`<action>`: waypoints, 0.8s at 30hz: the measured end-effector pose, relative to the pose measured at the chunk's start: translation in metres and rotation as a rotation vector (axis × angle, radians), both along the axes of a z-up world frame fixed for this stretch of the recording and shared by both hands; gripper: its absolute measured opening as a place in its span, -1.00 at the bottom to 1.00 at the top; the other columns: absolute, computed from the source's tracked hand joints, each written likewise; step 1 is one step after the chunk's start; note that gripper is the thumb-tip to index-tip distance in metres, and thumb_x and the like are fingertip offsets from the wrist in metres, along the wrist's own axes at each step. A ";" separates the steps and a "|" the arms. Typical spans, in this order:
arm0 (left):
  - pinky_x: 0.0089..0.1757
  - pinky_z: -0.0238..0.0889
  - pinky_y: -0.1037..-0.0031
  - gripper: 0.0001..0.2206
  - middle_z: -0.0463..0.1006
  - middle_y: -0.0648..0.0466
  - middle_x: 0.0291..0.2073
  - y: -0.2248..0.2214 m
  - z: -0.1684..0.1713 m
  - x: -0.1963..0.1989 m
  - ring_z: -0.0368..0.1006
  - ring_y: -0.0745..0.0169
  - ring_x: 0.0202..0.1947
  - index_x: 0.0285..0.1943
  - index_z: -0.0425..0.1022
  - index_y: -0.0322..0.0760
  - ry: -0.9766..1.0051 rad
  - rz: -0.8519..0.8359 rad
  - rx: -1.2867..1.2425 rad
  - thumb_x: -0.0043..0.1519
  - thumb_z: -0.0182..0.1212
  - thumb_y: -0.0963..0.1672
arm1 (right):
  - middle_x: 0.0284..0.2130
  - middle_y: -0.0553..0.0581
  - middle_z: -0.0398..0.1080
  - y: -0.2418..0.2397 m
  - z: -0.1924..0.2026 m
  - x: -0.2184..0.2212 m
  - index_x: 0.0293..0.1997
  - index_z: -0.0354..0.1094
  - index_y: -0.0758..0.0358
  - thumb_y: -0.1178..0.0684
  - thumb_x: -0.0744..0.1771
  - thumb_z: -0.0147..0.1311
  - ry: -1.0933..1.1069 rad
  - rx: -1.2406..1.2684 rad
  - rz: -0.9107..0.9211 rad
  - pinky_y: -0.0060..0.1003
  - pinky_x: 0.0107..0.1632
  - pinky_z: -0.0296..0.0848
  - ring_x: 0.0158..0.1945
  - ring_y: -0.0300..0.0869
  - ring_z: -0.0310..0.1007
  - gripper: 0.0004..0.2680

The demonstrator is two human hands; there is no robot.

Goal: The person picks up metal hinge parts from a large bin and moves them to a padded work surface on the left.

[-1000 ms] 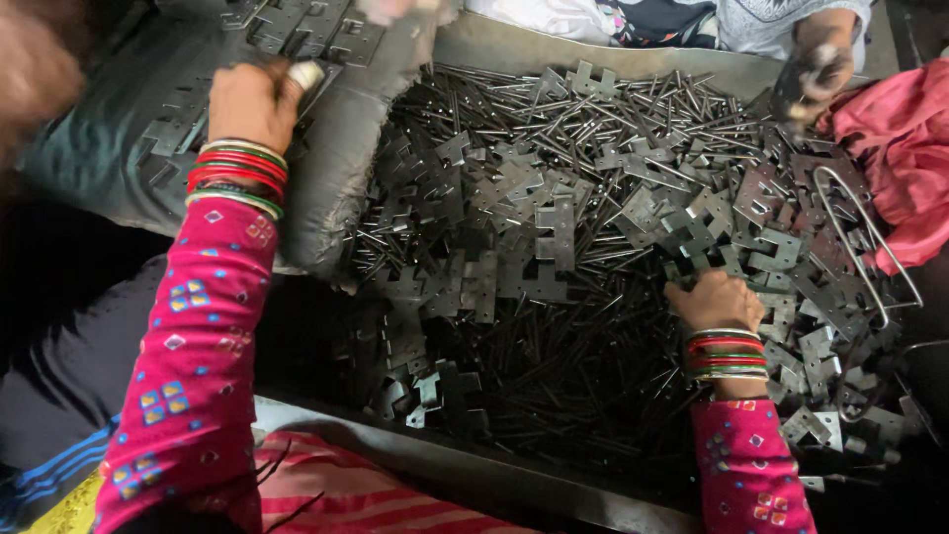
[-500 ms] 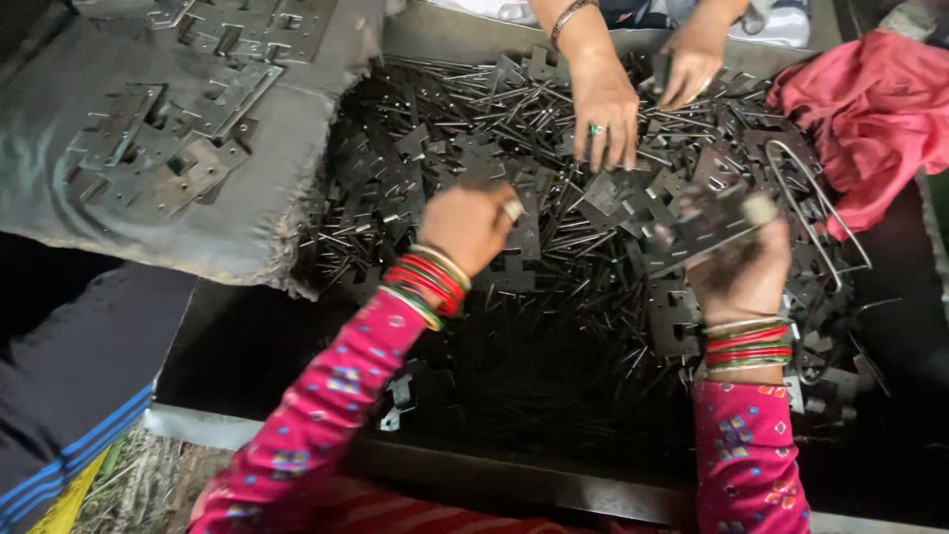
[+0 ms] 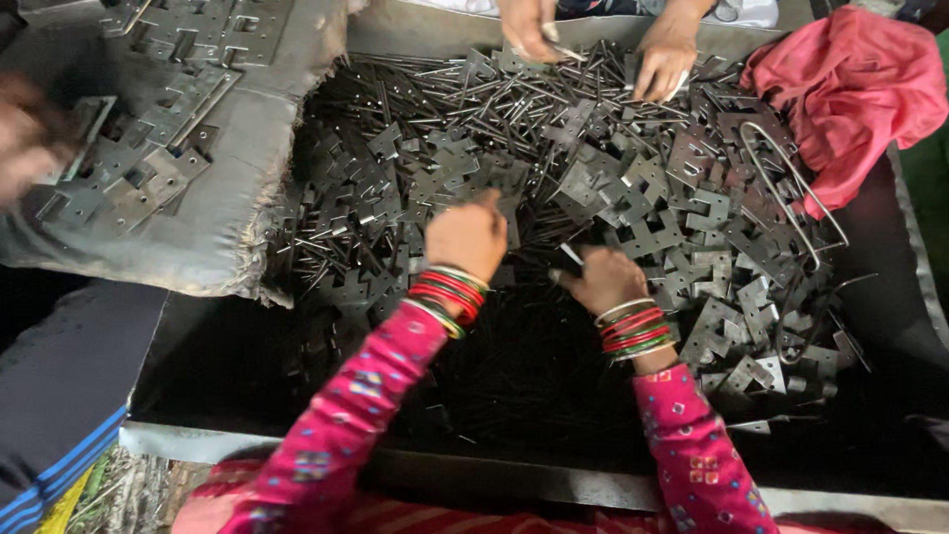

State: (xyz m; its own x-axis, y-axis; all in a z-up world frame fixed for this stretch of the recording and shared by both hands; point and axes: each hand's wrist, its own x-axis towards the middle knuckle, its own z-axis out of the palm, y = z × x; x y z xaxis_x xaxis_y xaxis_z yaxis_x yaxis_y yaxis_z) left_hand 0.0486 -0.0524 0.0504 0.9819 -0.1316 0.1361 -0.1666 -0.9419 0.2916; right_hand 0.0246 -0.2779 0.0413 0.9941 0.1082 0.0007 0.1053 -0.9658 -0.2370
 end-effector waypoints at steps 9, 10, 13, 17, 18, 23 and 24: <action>-0.25 0.63 0.32 -0.76 0.70 -0.02 -0.20 0.069 0.034 -0.054 0.68 0.19 -0.27 0.02 0.59 -0.32 0.567 0.030 -1.625 0.16 0.31 -0.22 | -0.30 0.23 0.56 -0.002 0.003 -0.004 -0.11 0.55 0.11 -0.23 0.22 0.30 0.057 0.136 0.065 0.04 -0.06 0.50 -0.14 0.14 0.56 -0.69; -0.23 0.63 0.33 -0.73 0.71 -0.01 -0.22 0.071 0.034 -0.061 0.68 0.18 -0.26 0.02 0.57 -0.29 0.619 0.013 -1.653 0.13 0.31 -0.23 | -0.32 0.23 0.56 -0.001 0.006 -0.003 -0.14 0.56 0.13 -0.22 0.25 0.31 0.037 0.174 0.069 0.00 -0.07 0.50 -0.17 0.12 0.57 -0.72; -0.28 0.50 0.41 -0.75 0.67 0.04 -0.28 0.074 0.027 -0.059 0.58 0.25 -0.31 0.05 0.60 -0.30 0.575 -0.035 -1.503 0.18 0.33 -0.20 | -0.33 0.19 0.58 -0.005 0.015 0.000 -0.16 0.58 0.14 -0.15 0.27 0.32 -0.059 0.382 0.118 -0.11 -0.12 0.52 -0.25 0.01 0.59 -0.78; -0.34 0.39 0.31 -0.79 0.69 0.01 -0.36 0.074 0.031 -0.074 0.58 0.00 -0.38 -0.17 0.68 -0.21 -0.238 -0.216 -0.267 0.15 0.40 -0.03 | -0.27 0.12 0.61 -0.028 0.026 0.002 -0.06 0.60 0.19 0.04 0.30 0.29 -0.064 0.929 0.053 -0.25 -0.16 0.49 -0.28 -0.14 0.50 -0.83; -0.34 0.39 0.31 -0.79 0.69 0.01 -0.36 0.075 0.034 -0.077 0.58 0.00 -0.38 -0.17 0.68 -0.21 -0.234 -0.216 -0.268 0.15 0.40 -0.03 | -0.27 0.12 0.61 -0.037 0.028 0.004 -0.06 0.60 0.19 0.04 0.30 0.29 -0.060 0.929 0.050 -0.25 -0.16 0.49 -0.28 -0.14 0.50 -0.83; -0.44 0.41 0.36 -0.65 0.64 -0.12 -0.37 0.074 0.045 -0.070 0.53 0.04 -0.45 0.04 0.59 -0.37 0.474 -0.181 -1.268 0.35 0.13 0.00 | -0.21 0.12 0.54 -0.066 0.042 0.010 0.00 0.44 0.33 0.13 0.37 0.14 -0.225 1.717 -0.176 -0.05 -0.06 0.61 -0.20 -0.12 0.54 -0.86; -0.44 0.41 0.36 -0.65 0.64 -0.12 -0.37 0.078 0.047 -0.065 0.53 0.04 -0.45 0.04 0.59 -0.37 0.472 -0.183 -1.269 0.35 0.13 0.00 | -0.21 0.12 0.54 -0.068 0.043 0.013 0.00 0.44 0.33 0.13 0.37 0.14 -0.227 1.716 -0.174 -0.05 -0.06 0.61 -0.20 -0.12 0.54 -0.86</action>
State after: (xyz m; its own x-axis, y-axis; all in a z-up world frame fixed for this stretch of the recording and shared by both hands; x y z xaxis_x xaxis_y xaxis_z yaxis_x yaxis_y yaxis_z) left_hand -0.0165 0.0252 0.0972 0.9503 -0.3005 -0.0808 0.0966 0.0378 0.9946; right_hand 0.0375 -0.3454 0.0841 0.9570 -0.2639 0.1200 0.2096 0.3436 -0.9154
